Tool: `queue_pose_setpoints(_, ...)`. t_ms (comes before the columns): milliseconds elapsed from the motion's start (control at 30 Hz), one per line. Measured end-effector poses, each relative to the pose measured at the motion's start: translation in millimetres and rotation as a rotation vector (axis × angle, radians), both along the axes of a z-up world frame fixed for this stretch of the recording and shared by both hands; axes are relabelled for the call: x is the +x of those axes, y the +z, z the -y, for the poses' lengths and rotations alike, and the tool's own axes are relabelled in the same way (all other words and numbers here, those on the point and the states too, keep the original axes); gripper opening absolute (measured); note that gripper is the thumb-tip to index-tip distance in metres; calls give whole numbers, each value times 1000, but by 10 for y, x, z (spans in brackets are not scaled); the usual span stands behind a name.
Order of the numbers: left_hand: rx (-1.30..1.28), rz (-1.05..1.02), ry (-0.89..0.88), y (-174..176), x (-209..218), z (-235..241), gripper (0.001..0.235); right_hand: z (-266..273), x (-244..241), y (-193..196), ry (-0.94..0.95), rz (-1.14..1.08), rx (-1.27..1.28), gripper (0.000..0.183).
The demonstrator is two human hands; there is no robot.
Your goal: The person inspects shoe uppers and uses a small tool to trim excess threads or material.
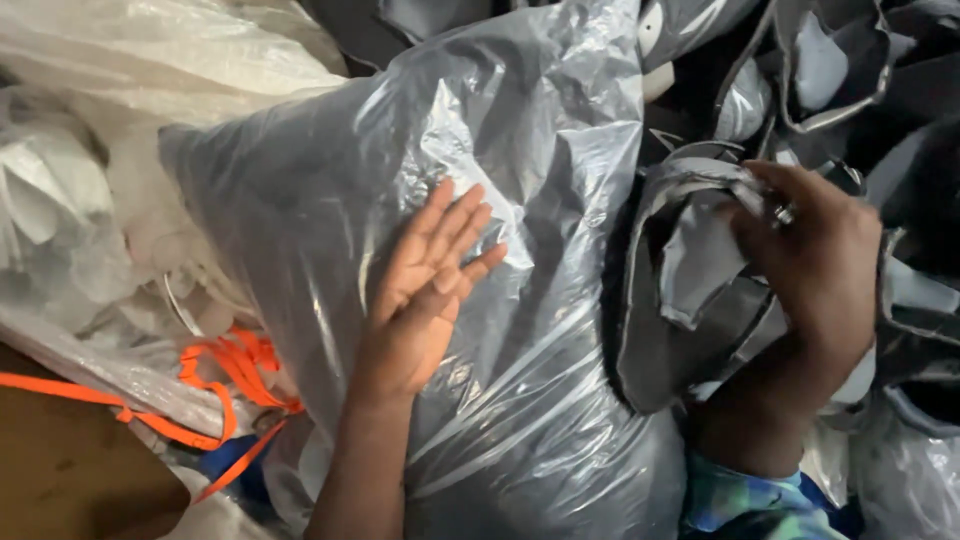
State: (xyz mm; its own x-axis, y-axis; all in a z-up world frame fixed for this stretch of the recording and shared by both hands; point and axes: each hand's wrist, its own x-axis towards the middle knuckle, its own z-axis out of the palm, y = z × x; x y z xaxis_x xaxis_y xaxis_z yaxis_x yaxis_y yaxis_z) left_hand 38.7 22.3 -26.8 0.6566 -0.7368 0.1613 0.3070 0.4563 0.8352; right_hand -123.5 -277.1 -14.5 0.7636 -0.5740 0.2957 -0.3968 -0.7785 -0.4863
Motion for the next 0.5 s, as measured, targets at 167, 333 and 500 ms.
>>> queue_pose_setpoints(167, 303, 654, 175, 187, -381, 151, 83, -263, 188, -31, 120, 400, -174, 10)
queue_pose_setpoints(333, 500, 1821, 161, 25, -774, 395, 68, -465, 236, -50, 198, 716, -88, 5)
queue_pose_setpoints(500, 546, 1882, -67, 166, -690, 464, 61, -472, 268, -124, 178, 725, -14, 6)
